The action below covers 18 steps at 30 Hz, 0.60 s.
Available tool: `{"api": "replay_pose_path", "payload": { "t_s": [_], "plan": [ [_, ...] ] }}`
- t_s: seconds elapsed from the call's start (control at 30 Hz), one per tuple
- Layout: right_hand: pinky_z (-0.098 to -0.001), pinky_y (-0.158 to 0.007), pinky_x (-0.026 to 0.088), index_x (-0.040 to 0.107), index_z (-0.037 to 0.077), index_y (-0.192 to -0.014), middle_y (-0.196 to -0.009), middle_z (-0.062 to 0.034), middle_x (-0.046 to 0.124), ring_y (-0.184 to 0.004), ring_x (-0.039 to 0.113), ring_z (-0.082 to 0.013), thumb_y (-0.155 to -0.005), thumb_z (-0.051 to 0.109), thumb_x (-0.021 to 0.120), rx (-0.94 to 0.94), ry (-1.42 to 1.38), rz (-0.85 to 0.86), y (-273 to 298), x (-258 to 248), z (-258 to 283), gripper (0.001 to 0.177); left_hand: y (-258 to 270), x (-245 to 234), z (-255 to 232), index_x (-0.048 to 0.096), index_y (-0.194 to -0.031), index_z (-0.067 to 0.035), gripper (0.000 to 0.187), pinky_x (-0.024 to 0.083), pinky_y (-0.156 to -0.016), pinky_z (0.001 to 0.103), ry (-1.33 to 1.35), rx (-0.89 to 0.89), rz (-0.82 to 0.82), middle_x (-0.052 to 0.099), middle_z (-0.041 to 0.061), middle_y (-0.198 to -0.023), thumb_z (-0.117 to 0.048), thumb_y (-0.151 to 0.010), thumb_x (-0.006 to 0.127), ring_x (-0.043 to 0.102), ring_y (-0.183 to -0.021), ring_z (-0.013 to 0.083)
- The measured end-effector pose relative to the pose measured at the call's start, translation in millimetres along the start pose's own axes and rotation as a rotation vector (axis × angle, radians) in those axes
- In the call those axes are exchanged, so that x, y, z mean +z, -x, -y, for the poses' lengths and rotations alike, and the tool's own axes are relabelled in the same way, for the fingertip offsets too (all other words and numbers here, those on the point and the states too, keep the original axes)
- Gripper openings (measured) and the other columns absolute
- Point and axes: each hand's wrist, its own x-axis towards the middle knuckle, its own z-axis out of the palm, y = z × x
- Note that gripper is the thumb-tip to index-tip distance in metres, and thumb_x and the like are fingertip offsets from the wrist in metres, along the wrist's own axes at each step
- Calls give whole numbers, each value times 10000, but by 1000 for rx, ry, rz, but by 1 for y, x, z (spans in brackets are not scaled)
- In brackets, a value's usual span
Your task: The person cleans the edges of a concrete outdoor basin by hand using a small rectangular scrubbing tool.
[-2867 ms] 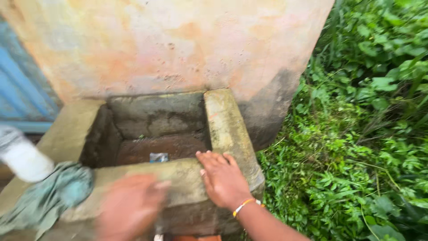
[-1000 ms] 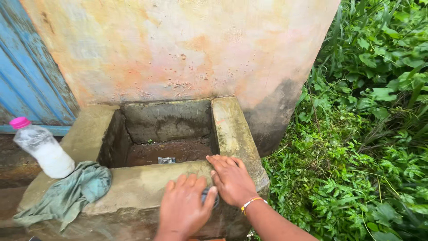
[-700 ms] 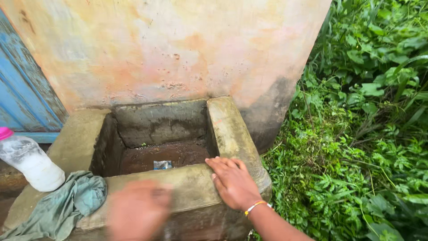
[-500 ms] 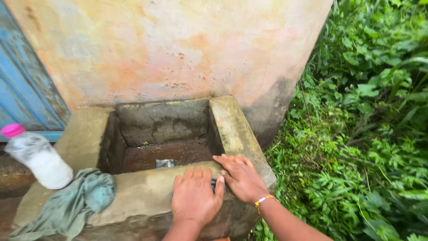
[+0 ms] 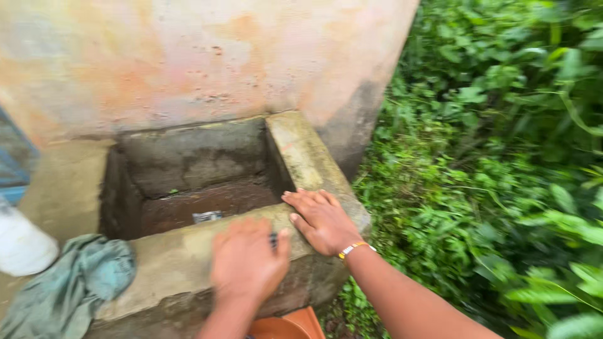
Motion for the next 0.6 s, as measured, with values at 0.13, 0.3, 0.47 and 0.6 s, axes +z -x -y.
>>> {"api": "replay_pose_path", "payload": {
  "t_s": [0.13, 0.3, 0.47, 0.6],
  "plan": [
    [-487, -1224, 148, 487, 182, -1500, -1601, -16, 442, -1508, 319, -243, -1034, 354, 415, -1, -12, -12, 4, 0, 3, 502, -4, -10, 0, 722, -950, -108, 515, 488, -887, 501, -4, -95, 336, 710, 146, -963, -561, -900, 483, 670, -980, 335],
    [-483, -1217, 194, 503, 182, -1496, -1589, -25, 471, -1496, 359, -249, -1034, 364, 422, -17, -15, -59, 10, 2, 2, 503, 25, -73, 96, 751, -1045, -150, 554, 529, -932, 505, -90, -317, 423, 729, 152, -1082, -610, -882, 488, 687, -1060, 349],
    [-507, -1237, 200, 528, 187, -1485, -1566, -42, 518, -1484, 413, -255, -1062, 366, 422, -28, 10, -91, 19, 13, 5, 471, 37, -56, 62, 737, -1017, -136, 550, 525, -901, 504, -426, -185, 369, 730, 100, -1033, -596, -963, 442, 689, -1045, 300],
    [-510, -1238, 208, 521, 198, -1495, -1560, -33, 507, -1490, 398, -253, -1047, 349, 421, -7, 27, -82, 9, 8, 1, 483, -4, -18, 1, 751, -971, -147, 534, 517, -890, 482, -151, -183, 451, 729, 125, -1002, -590, -943, 454, 685, -993, 330]
  ]
}}
